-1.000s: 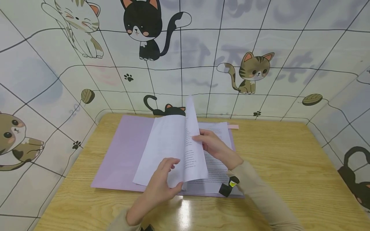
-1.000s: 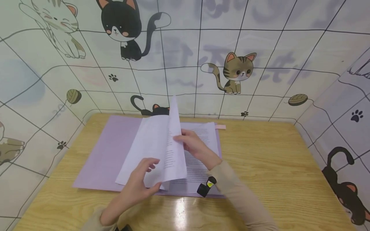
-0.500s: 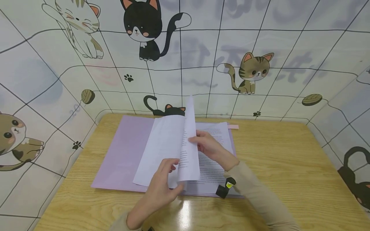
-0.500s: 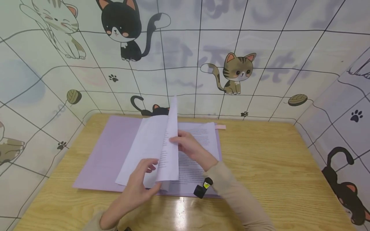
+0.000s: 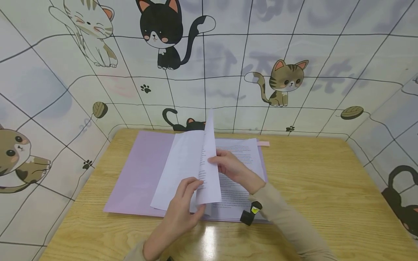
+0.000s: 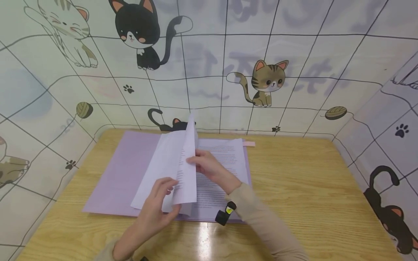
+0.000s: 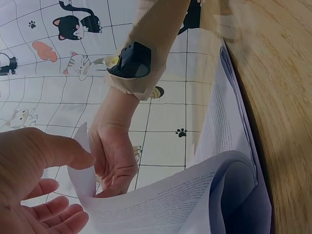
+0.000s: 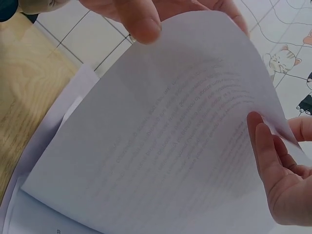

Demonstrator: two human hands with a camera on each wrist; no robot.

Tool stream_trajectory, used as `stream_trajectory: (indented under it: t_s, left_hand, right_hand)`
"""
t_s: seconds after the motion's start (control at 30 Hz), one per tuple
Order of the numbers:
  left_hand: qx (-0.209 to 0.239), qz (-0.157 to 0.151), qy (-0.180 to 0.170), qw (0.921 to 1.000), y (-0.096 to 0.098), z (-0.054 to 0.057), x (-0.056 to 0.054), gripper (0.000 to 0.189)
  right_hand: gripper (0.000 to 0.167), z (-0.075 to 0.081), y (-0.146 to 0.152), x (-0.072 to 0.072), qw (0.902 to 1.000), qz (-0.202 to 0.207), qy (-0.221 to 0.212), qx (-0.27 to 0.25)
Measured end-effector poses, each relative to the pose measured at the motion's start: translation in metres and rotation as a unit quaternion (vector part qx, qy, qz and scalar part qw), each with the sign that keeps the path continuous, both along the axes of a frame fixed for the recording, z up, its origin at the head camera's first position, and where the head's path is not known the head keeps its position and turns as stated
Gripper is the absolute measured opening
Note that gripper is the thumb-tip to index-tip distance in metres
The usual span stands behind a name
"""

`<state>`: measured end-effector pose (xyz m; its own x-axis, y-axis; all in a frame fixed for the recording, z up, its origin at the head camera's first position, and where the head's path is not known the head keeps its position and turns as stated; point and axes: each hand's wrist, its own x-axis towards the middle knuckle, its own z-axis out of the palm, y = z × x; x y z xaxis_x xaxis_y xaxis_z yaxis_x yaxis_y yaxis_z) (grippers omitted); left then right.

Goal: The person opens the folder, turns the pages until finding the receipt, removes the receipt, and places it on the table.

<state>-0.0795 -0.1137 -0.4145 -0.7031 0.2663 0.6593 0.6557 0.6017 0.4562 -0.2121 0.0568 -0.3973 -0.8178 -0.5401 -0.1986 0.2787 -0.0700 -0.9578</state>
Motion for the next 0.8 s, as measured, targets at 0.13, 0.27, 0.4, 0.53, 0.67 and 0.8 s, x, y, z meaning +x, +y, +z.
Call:
stream_trajectory:
  t_s: [0.13,0.27,0.4,0.53,0.67,0.8]
  left_hand:
    - [-0.005,0.001,0.018,0.9998,-0.001,0.0,0.0,0.073]
    - [-0.011,0.011,0.04,0.9991,-0.002,0.0,0.0,0.072]
    - [-0.013,0.032,0.054,0.9979,-0.004,-0.001,-0.001,0.072]
    - [-0.011,0.058,0.038,0.9976,-0.006,-0.005,-0.001,0.072]
    - [-0.012,0.078,0.009,0.9968,-0.01,-0.008,-0.001,0.071]
    - [-0.009,0.095,-0.012,0.9954,-0.016,-0.01,-0.001,0.072]
  right_hand:
    - [0.042,0.0,-0.004,0.001,0.9999,0.007,0.008,-0.004]
    - [0.041,0.0,-0.007,0.002,0.9999,0.01,0.005,-0.011]
    - [0.041,0.0,-0.01,0.002,0.9999,0.01,-0.001,-0.012]
    - [0.041,-0.001,-0.01,0.001,0.9996,0.022,-0.002,-0.017]
    - [0.034,0.0,-0.009,0.001,0.9985,0.045,-0.005,-0.031]
    - [0.029,0.0,-0.006,0.001,0.9973,0.061,-0.006,-0.04]
